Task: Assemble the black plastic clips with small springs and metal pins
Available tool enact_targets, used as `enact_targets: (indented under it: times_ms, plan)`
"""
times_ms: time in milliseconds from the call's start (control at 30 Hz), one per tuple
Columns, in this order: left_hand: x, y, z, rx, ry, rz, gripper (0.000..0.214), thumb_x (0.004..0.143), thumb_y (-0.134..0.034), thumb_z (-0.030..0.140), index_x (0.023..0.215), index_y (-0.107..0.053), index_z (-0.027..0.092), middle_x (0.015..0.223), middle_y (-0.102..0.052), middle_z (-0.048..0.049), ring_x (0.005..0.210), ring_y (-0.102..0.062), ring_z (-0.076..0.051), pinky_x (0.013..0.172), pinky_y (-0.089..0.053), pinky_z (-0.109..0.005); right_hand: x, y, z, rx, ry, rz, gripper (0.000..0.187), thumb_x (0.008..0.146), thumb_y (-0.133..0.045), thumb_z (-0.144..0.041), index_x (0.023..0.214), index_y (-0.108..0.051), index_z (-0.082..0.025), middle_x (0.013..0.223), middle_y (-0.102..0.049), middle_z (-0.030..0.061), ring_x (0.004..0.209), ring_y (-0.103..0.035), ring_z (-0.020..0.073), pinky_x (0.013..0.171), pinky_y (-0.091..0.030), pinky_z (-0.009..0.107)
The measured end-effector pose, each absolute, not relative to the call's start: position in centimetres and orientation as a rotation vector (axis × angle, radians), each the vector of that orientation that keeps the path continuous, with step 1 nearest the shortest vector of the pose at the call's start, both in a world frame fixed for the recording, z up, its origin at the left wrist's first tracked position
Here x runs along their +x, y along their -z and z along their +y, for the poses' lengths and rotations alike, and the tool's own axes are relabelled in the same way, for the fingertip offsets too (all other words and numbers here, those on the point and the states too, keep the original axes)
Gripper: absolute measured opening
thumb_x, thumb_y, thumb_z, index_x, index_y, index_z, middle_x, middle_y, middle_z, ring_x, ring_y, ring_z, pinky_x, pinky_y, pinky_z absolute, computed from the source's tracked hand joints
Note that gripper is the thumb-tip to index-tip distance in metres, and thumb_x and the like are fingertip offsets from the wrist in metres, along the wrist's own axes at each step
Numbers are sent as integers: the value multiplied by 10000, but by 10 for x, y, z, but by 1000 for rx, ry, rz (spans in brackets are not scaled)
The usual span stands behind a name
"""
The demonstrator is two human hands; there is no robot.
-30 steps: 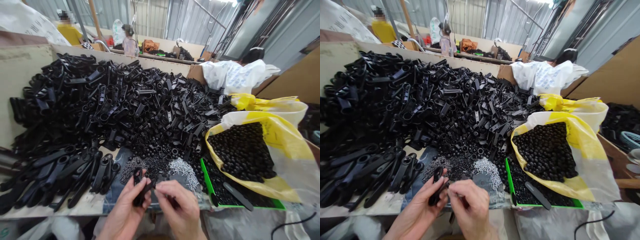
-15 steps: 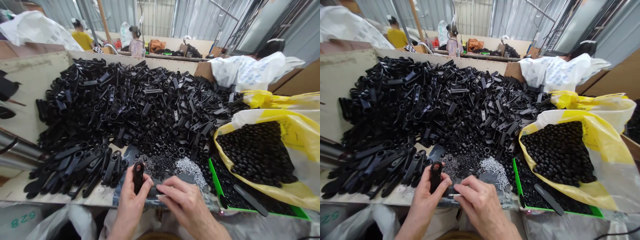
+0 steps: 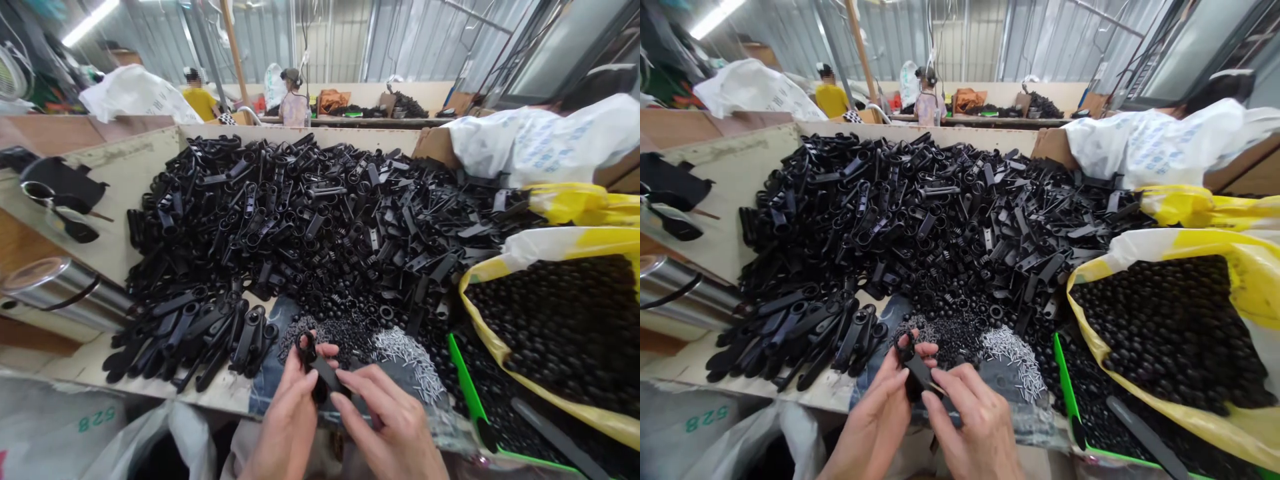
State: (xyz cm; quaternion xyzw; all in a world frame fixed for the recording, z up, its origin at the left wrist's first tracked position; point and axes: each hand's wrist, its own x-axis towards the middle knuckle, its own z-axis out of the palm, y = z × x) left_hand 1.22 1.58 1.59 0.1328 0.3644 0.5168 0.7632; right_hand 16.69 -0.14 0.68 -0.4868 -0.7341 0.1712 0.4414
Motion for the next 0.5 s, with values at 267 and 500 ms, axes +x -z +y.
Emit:
enact_targets:
  times_ms: [267,500]
  plan:
    - [23,-11,11,293,-1159,873,436,872,-751,354,1281,-612,292,1254,-695,-45,1119,-599,-210,1049,-430,-357,152,-2,-3,-1231,-336,-1771,183,985,-582,-190,1080,-734,-157,864,-729,80,663,-737,161,558,-605,220]
    - [30,-13,9,295,-1200,902,437,846,-787,387,1230,-604,289,1211,-707,-40,1076,-626,-200,1000,-469,-343,153,-4,-6,-1270,-328,-1777,196,980,-584,-186,1086,-748,-167,860,-736,81,714,-757,179,601,-626,233]
